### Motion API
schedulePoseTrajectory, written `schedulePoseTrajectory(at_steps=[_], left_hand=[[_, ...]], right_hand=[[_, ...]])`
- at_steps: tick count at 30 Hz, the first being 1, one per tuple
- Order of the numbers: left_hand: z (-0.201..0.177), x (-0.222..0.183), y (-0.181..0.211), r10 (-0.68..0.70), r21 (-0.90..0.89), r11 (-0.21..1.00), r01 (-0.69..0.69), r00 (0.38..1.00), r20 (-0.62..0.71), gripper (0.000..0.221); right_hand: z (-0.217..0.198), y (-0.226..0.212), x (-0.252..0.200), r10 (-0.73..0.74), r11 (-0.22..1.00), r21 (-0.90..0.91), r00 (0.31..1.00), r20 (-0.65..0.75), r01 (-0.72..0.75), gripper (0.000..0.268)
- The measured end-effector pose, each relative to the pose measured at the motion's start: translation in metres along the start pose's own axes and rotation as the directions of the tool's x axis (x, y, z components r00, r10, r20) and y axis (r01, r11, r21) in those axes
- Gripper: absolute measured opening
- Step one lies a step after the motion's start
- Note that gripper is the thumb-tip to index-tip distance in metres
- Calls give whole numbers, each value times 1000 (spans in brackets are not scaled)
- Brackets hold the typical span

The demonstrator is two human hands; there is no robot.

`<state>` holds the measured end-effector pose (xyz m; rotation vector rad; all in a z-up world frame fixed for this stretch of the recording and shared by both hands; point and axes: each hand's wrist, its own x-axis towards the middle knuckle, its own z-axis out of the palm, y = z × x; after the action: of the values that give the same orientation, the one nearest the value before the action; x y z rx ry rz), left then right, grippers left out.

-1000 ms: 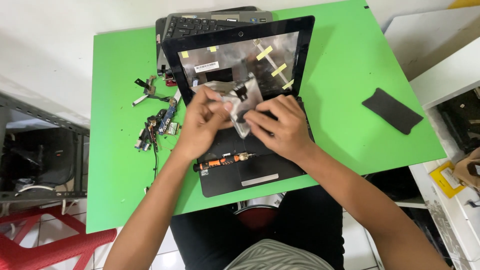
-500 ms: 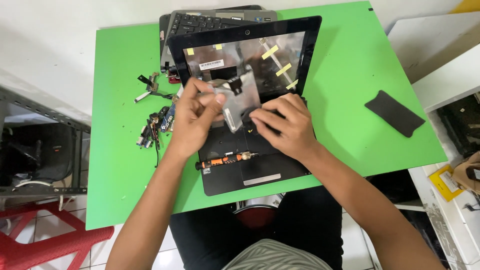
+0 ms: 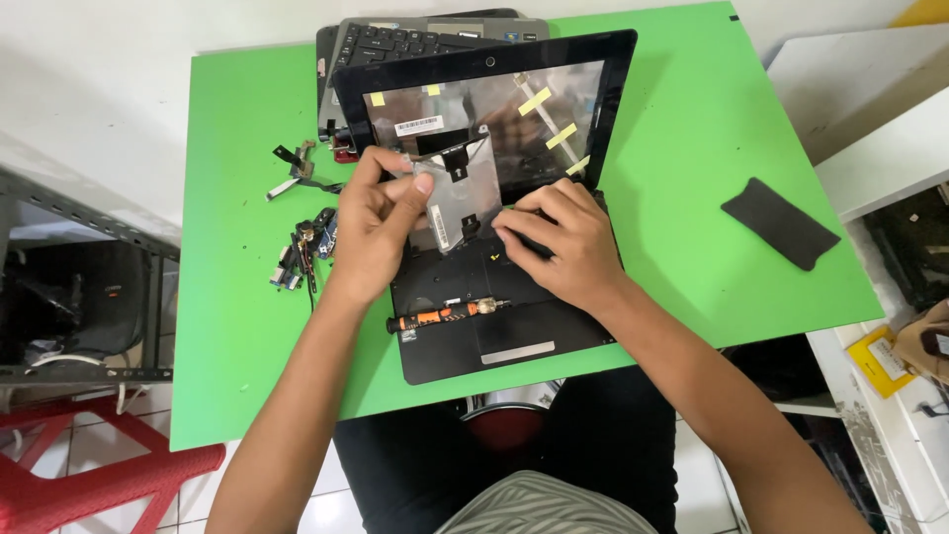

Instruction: The person is assembling a laptop by connecting internal ribbon cables, installing a hard drive, and securing the keyboard using a screwdriver.

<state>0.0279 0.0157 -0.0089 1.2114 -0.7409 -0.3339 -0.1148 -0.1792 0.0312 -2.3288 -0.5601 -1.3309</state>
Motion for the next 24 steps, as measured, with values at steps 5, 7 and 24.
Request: schedulePoseTrajectory(at_steps=[5, 7, 24], left_hand=[[28, -9, 12, -28, 23, 999, 26, 993, 113, 19], [26, -11, -2, -38, 34, 999, 33, 986, 164, 20], [41, -12, -1, -14, 31, 999, 9, 983, 184, 18]], right_hand=[[-3, 7, -5, 29, 999, -21, 997, -65, -31, 6], [-4, 8, -5, 53, 998, -36, 994, -99, -57, 7], [-3, 3, -10, 31, 997, -68, 998, -62, -35, 3]])
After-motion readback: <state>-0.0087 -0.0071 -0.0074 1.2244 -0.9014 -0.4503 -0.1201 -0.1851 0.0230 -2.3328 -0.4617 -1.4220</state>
